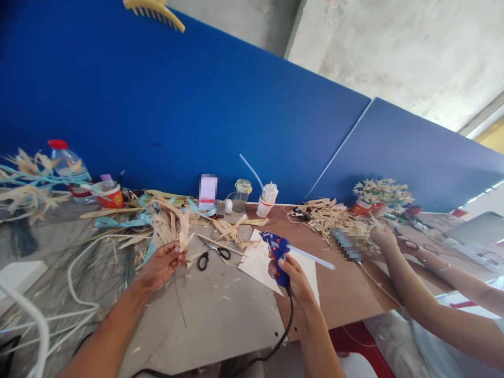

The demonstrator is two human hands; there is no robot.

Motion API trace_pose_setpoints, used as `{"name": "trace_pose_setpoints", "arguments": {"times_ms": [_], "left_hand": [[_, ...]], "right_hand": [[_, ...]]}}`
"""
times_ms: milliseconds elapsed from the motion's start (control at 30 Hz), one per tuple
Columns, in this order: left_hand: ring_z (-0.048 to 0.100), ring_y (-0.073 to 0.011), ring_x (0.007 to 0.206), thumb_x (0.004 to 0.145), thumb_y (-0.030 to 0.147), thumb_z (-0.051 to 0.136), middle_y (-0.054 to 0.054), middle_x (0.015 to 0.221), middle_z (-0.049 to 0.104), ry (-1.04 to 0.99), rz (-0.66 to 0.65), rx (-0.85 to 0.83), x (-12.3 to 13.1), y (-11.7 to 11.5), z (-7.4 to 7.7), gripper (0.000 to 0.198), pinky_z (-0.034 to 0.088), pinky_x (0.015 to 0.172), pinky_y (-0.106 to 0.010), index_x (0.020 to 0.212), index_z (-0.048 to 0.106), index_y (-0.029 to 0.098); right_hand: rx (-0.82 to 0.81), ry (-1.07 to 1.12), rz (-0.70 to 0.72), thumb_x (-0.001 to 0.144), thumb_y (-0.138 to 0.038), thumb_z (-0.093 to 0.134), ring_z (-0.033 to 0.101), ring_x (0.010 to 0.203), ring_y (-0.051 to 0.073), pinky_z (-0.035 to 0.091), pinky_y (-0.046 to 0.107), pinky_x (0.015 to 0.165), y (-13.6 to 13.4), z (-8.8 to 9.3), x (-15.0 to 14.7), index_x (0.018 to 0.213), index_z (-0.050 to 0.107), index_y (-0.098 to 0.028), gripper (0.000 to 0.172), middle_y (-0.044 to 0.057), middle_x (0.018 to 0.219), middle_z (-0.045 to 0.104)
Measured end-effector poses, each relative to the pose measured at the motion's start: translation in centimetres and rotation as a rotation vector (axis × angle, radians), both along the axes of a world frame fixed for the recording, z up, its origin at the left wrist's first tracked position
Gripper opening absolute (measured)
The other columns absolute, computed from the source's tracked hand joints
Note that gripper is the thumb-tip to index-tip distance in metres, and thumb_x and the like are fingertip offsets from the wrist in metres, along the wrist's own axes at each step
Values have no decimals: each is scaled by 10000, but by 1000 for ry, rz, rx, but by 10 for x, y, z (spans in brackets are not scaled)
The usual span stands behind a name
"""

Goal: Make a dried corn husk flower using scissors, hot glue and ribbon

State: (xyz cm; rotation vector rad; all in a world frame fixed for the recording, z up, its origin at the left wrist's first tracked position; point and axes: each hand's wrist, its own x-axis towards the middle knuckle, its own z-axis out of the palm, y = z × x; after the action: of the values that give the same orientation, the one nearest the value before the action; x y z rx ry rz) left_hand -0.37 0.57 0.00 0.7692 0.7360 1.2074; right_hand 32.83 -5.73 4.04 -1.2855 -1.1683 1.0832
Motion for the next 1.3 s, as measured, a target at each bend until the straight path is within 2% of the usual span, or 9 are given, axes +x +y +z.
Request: {"name": "trace_pose_setpoints", "arguments": {"times_ms": [67,100,167,267,400,467,667,967,1300], "left_hand": [[453,-56,524,587,320,843,4,661,604,-10,10,-10,-1,0,-1,317,360,506,-172,682,592,150],[459,-55,523,588,306,842,3,666,610,-16,19,-17,-2,1,-2,310,366,506,-169,685,593,151],[484,-60,533,592,279,840,-6,683,630,-29,42,-34,-4,2,-5,293,384,507,-168,697,598,152],[524,-74,547,607,238,830,-23,707,655,-50,74,-72,-7,4,-8,258,418,518,-179,713,610,153],[557,-93,556,595,187,830,-24,709,658,-68,115,-83,-10,4,-6,236,440,524,-203,715,630,154],[554,-90,552,584,189,838,-23,701,658,-69,129,-74,-11,3,-2,238,441,529,-203,705,637,151],[523,-78,553,533,241,872,-3,614,626,-32,157,-44,-11,2,8,278,444,561,-191,651,642,141],[496,-90,578,630,262,816,-12,655,606,45,140,21,-12,3,-4,226,399,526,-192,677,630,142],[502,-89,563,576,322,856,21,592,567,61,190,8,-14,4,-3,275,410,522,-188,686,662,162]], "right_hand": [[46,138,80,711,-526,624,429,513,121,362,284,507,2,8,-19,1014,644,-175,464,71,780,604],[47,174,135,685,-522,664,404,498,114,338,272,491,4,12,-30,1004,648,-169,476,43,703,577],[45,200,223,692,-507,689,436,538,129,352,267,527,9,20,-54,989,658,-154,463,13,607,536],[43,222,326,710,-478,706,501,622,142,397,283,600,21,25,-86,998,668,-163,428,48,767,606],[45,264,541,774,-510,637,496,586,123,381,273,574,36,20,-113,924,659,-188,355,43,792,617],[41,255,584,795,-526,606,478,554,112,359,262,543,41,14,-120,884,643,-187,352,38,764,616],[41,251,564,804,-546,588,445,546,97,328,244,519,44,0,-123,899,617,-168,390,43,756,618],[13,67,603,819,-579,540,443,588,99,353,241,560,43,-2,-117,767,604,-159,427,24,706,572],[-16,-53,559,813,-524,550,445,597,102,365,232,542,41,-1,-118,735,588,-160,374,29,724,575]]}}
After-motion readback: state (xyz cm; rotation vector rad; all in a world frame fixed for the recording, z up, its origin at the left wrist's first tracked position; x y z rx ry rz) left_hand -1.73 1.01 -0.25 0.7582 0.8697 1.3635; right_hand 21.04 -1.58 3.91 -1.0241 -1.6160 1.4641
